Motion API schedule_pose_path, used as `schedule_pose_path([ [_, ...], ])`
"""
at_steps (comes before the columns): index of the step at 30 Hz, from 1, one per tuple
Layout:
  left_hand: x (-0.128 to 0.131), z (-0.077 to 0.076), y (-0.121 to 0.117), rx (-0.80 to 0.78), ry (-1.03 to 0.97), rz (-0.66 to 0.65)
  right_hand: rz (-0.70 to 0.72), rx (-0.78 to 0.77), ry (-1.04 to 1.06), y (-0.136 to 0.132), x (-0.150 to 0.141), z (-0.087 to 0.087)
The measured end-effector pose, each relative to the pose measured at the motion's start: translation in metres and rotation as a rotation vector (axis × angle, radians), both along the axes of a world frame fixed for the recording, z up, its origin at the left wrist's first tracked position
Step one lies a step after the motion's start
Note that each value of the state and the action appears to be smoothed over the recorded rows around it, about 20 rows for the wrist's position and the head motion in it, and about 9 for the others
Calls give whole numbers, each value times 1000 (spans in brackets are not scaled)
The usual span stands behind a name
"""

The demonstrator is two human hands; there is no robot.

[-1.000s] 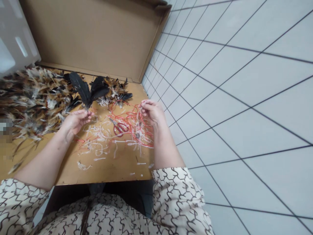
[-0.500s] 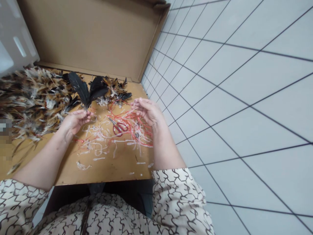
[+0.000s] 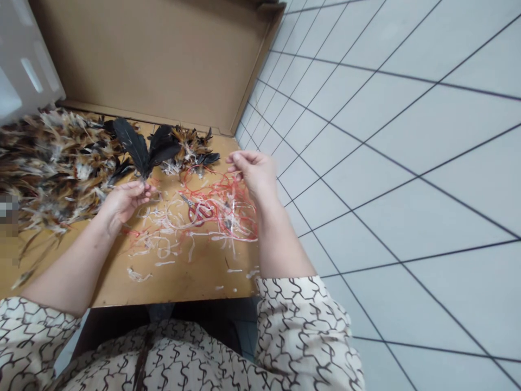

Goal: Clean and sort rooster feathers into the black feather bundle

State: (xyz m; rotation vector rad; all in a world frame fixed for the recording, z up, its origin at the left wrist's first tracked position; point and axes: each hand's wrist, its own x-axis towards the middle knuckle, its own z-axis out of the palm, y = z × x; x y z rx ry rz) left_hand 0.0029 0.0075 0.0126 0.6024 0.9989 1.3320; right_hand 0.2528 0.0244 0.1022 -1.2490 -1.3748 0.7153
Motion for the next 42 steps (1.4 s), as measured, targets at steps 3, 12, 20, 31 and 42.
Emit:
schedule_pose_path([
  [3, 0, 2, -1, -8, 2, -6, -63, 124, -73, 2, 3, 11],
  [12, 2, 4, -2, -8, 7, -1, -40, 128, -33, 0, -1, 11],
  [20, 3, 2, -1, 25, -8, -1, 204, -163, 147, -5, -55, -33],
  [31, 2, 1, -1, 44, -20, -139, 395, -221, 314, -3, -106, -82],
  [42, 13, -6, -4, 5, 10, -307, 404, -270, 454, -7, -106, -93],
])
